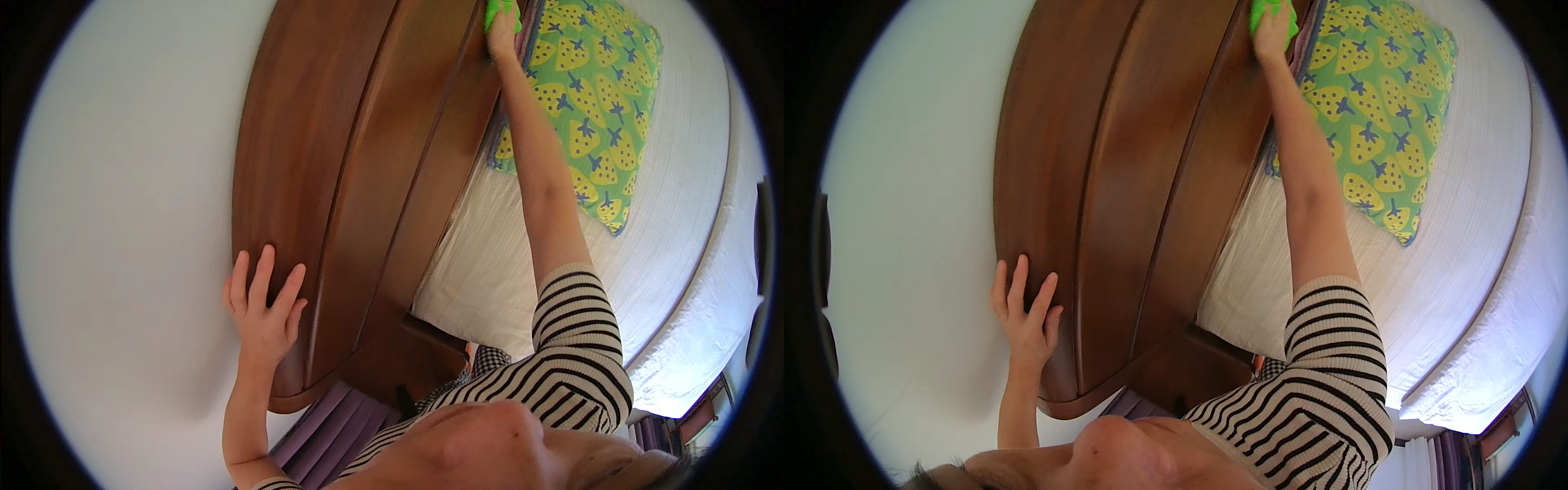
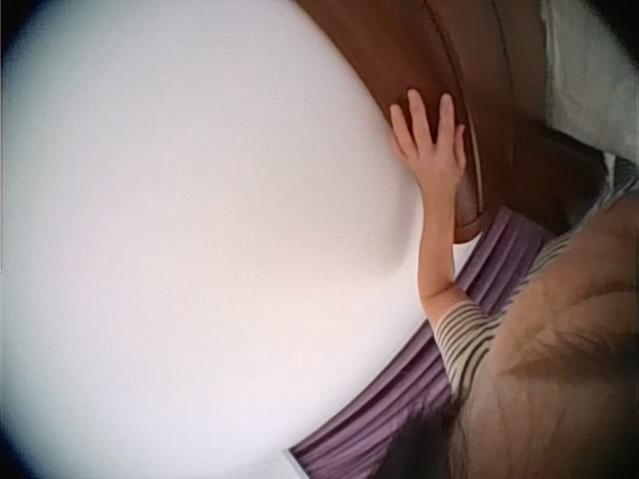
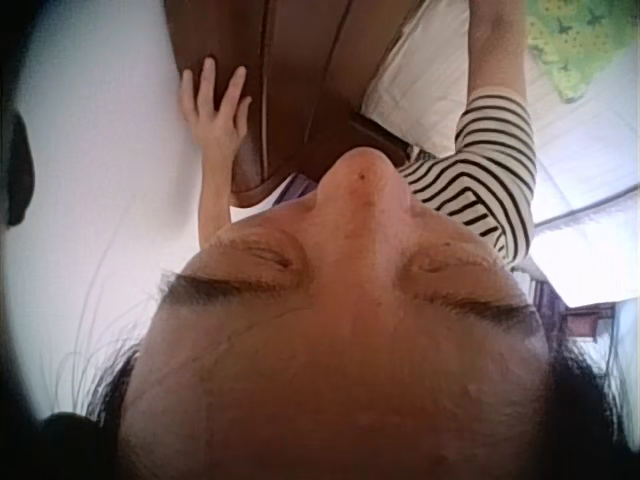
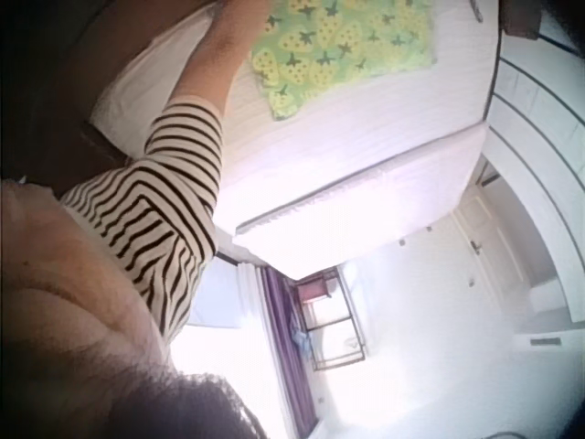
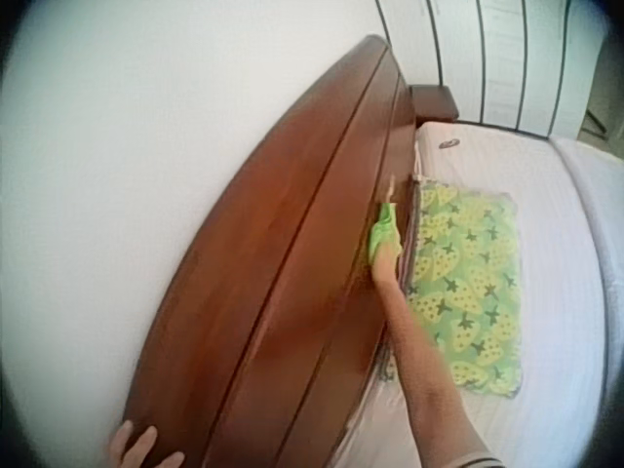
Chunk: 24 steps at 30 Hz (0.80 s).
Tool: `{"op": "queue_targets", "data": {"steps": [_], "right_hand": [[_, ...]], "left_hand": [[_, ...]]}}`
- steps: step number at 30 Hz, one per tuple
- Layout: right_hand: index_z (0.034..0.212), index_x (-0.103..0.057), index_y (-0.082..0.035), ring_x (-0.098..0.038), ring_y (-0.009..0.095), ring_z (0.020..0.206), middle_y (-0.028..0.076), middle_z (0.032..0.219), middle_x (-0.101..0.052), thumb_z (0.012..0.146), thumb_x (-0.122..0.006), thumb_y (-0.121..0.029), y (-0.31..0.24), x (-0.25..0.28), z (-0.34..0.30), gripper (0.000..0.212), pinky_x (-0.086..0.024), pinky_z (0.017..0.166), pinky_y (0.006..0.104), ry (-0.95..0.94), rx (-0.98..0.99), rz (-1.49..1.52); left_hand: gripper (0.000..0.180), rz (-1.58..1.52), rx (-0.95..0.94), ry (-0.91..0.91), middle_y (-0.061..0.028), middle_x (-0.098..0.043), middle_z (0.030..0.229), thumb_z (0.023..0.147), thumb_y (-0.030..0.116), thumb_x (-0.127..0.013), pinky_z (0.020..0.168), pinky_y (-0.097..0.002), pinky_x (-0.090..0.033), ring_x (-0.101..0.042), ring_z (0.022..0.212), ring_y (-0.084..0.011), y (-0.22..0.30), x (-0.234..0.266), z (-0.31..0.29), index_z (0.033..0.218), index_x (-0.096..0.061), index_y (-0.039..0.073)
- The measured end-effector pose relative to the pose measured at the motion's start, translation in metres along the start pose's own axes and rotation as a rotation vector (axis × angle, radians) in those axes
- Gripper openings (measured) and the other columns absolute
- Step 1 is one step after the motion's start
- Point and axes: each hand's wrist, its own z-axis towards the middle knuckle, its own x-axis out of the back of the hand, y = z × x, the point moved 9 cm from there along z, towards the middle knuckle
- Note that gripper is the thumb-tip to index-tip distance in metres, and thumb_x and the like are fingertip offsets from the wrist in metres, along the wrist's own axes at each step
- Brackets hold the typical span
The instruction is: The person wipes a wooden bedside table, a window sill, and a wooden clothes rack using a green cloth. The person moves a hanger and a laundry basket to reach the rack surfaces.
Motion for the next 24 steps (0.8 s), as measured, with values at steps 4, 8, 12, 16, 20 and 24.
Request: {"op": "queue_targets", "data": {"steps": [4, 8, 12, 16, 20, 24], "right_hand": [[0.146, -0.028, 0.003, -0.024, 0.038, 0.140, 0.024, 0.151, -0.027, 0.099, -0.040, -0.028, 0.064, 0.032, -0.041, 0.057, -0.017, 0.115, 0.0401, -0.020, 0.103, -0.280], [0.146, -0.024, 0.006, -0.024, 0.037, 0.140, 0.023, 0.152, -0.026, 0.100, -0.037, -0.029, 0.079, 0.060, -0.218, 0.059, -0.015, 0.116, 0.0395, 0.046, 0.019, -0.340], [0.149, -0.018, 0.002, -0.014, 0.034, 0.145, 0.018, 0.156, -0.020, 0.090, -0.041, -0.004, 0.034, 0.059, -0.433, 0.064, -0.007, 0.118, 0.0422, 0.015, -0.279, -0.332], [0.150, -0.009, 0.003, -0.007, 0.033, 0.146, 0.018, 0.158, -0.008, 0.090, -0.040, -0.010, -0.024, 0.039, -0.628, 0.069, -0.003, 0.118, 0.0416, -0.027, -0.522, -0.258], [0.150, 0.004, 0.004, -0.002, 0.037, 0.145, 0.023, 0.157, 0.002, 0.096, -0.039, -0.032, -0.070, 0.016, -0.721, 0.077, -0.004, 0.117, 0.0470, -0.146, -0.434, -0.178], [0.150, -0.010, 0.004, -0.013, 0.038, 0.144, 0.022, 0.157, -0.008, 0.097, -0.041, -0.033, -0.062, 0.020, -0.595, 0.072, -0.009, 0.116, 0.0504, -0.100, -0.185, -0.321]], "left_hand": [[0.034, 0.044, 0.009, 0.005, -0.0117, -0.045, 0.144, 0.089, 0.028, -0.062, 0.100, -0.0449, -0.030, -0.034, 0.135, -0.0352, 0.001, 0.003, 0.002, 0.122, -0.065, 0.022], [0.035, 0.025, 0.032, 0.008, -0.0103, -0.044, 0.145, 0.087, 0.022, -0.063, 0.102, -0.0456, -0.030, -0.033, 0.136, -0.0358, 0.003, 0.004, 0.008, 0.123, -0.065, 0.021], [0.041, 0.030, 0.041, 0.048, -0.0074, -0.042, 0.147, 0.085, 0.016, -0.065, 0.105, -0.0460, -0.029, -0.032, 0.138, -0.0334, 0.006, 0.005, 0.010, 0.126, -0.063, 0.022], [0.041, 0.040, 0.027, 0.126, -0.0060, -0.043, 0.147, 0.086, 0.014, -0.064, 0.105, -0.0447, -0.028, -0.033, 0.137, -0.0318, 0.009, 0.008, 0.006, 0.125, -0.063, 0.023], [0.038, 0.065, -0.011, 0.207, -0.0028, -0.045, 0.146, 0.087, 0.015, -0.063, 0.104, -0.0431, -0.029, -0.035, 0.136, -0.0303, 0.011, 0.013, 0.002, 0.125, -0.063, 0.023], [0.036, 0.031, -0.051, 0.269, -0.0018, -0.046, 0.145, 0.088, 0.017, -0.062, 0.103, -0.0429, -0.031, -0.038, 0.134, -0.0284, 0.010, 0.017, 0.000, 0.124, -0.064, 0.022]]}}
